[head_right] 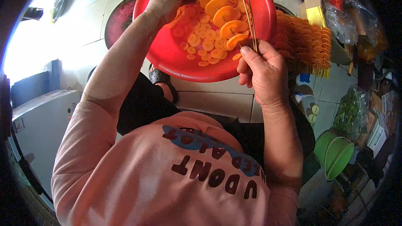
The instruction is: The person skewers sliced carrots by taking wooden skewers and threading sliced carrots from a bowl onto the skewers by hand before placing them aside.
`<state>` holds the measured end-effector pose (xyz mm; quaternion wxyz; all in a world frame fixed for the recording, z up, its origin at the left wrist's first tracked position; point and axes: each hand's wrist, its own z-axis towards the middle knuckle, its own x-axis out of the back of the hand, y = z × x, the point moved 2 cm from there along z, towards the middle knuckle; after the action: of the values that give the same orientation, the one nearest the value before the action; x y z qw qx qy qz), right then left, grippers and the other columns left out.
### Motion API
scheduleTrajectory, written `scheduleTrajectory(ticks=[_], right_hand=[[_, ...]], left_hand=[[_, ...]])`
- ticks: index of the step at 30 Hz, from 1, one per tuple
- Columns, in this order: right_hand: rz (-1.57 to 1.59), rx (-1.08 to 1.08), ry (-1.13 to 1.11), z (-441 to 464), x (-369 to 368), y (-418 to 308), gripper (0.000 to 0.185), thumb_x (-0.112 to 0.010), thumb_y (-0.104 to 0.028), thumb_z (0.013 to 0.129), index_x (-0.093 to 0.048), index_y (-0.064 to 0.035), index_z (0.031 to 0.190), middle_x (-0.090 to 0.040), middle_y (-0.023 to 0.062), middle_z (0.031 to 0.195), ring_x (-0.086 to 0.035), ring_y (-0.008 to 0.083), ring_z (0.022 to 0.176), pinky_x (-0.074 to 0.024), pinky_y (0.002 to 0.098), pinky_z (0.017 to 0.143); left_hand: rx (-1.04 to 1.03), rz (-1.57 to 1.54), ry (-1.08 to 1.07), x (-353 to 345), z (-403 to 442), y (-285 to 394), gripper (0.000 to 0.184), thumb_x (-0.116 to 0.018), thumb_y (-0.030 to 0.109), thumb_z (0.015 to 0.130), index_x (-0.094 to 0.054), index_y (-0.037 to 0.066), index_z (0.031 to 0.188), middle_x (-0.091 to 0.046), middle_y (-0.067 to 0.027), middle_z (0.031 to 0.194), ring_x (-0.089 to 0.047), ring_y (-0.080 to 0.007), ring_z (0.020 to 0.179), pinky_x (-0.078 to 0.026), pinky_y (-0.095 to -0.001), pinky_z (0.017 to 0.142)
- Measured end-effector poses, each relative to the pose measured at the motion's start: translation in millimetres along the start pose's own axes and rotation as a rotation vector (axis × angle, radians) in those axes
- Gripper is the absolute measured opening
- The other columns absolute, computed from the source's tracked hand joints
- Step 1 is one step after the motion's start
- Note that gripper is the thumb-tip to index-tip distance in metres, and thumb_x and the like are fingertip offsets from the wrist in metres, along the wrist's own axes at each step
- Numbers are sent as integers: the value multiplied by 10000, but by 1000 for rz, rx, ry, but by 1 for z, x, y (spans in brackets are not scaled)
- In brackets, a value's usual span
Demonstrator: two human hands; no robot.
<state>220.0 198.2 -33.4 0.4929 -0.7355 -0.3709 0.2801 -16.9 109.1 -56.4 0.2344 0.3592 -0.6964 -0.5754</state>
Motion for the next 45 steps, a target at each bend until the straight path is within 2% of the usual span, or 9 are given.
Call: scheduleTrajectory(ticks=[5,9,24,27,28,29,33,40,45], right_hand=[[-8,-1,27,0,-1,-1,106,-542,-174,888,-579,-75,898,-522,-2,587,-431,63,407,-286,181,363],[1,3,37,0,-3,-1,110,-548,-179,884,-582,-75,894,-523,-1,588,-434,67,406,-280,185,362],[82,-16,42,3,4,-5,138,-552,-192,884,-575,-65,834,-556,14,615,-481,83,427,-309,198,376],[144,5,70,8,16,-8,140,-563,-199,878,-568,-68,827,-549,20,620,-470,90,426,-301,203,375],[190,38,83,11,22,-10,144,-568,-203,877,-564,-70,823,-542,21,621,-461,94,425,-297,205,375],[208,49,123,12,27,-15,144,-568,-200,878,-563,-67,824,-527,23,621,-445,96,422,-292,209,374],[324,147,248,27,66,-21,174,-583,-191,876,-619,-47,966,-537,6,662,-460,81,489,-301,199,411],[321,96,648,47,139,2,128,-634,-156,853,-646,-65,942,-578,5,696,-497,97,533,-343,204,438],[265,32,696,45,146,19,107,-641,-145,845,-630,-68,919,-585,9,674,-513,93,511,-346,199,412]], left_hand=[[89,-147,-17,-1,2,-5,55,-558,13,857,-568,39,904,-597,-41,827,-604,-164,731,-521,-287,675],[95,-88,-48,-2,5,-11,68,-554,5,856,-575,43,908,-601,-46,840,-606,-167,739,-522,-287,678],[-6,-238,-113,-4,6,-9,145,-561,-25,822,-580,59,939,-617,-35,850,-605,-157,744,-511,-273,673],[42,-248,-15,3,9,-11,100,-542,0,840,-579,50,918,-612,-35,836,-595,-157,719,-507,-265,656],[27,-210,-66,12,17,-21,150,-545,31,844,-579,38,990,-625,-67,908,-611,-177,783,-508,-290,723],[11,-172,-117,13,18,-21,219,-549,63,848,-578,27,1062,-638,-98,981,-626,-197,848,-508,-315,790],[35,-103,-196,8,17,-22,241,-533,21,858,-541,-2,1097,-623,-98,1011,-626,-196,856,-518,-313,797],[48,-75,-205,10,11,-15,230,-546,77,873,-553,21,1097,-629,-92,1004,-627,-185,851,-515,-304,796],[50,-66,-203,15,12,-14,233,-550,85,876,-552,24,1101,-631,-89,1003,-629,-180,853,-511,-303,796]])
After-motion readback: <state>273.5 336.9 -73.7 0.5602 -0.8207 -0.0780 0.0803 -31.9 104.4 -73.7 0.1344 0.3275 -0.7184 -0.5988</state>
